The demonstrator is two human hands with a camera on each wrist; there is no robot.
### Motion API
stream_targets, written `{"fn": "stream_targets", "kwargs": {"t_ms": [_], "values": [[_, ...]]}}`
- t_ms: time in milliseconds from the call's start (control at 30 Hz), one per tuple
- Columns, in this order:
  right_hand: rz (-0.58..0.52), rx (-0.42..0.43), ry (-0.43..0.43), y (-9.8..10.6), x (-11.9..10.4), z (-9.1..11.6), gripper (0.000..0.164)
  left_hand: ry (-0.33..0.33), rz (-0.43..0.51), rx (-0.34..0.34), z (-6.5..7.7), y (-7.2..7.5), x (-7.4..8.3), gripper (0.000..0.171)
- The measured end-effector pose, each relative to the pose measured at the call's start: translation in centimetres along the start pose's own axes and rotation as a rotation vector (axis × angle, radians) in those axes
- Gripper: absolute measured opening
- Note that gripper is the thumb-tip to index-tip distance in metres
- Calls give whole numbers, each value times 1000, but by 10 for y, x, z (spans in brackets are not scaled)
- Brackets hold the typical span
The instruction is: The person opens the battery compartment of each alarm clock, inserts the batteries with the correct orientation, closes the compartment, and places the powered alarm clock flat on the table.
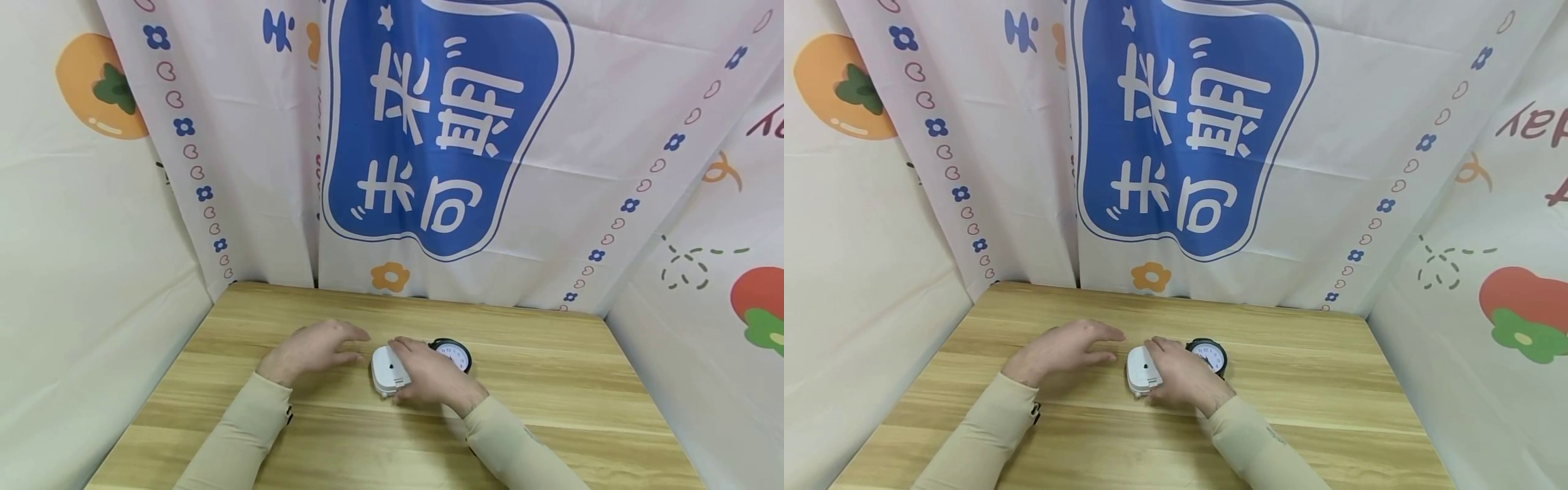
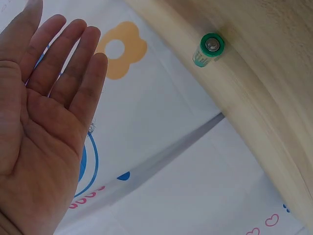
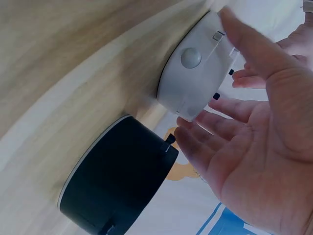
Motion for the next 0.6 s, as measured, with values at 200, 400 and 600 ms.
{"fn": "stream_targets", "kwargs": {"t_ms": [200,400,600], "values": [[43,16,2,-1,1,-6,102,3,2,-3,-1,-1,-1,41],[-6,56,-26,1,3,-6,102,36,10,34,0,1,1,41],[-80,153,-38,10,6,-4,102,83,-2,169,-2,5,7,41]]}}
Point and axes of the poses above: each hand's wrist, its own z-axis away from the middle knuckle, its own y-axis out of the back of the hand, x = y × z, the point moved 2 cm from there along -z, towards the middle knuckle, and after that the axes turned 6 degrees about -y, right-handed, at the moved point
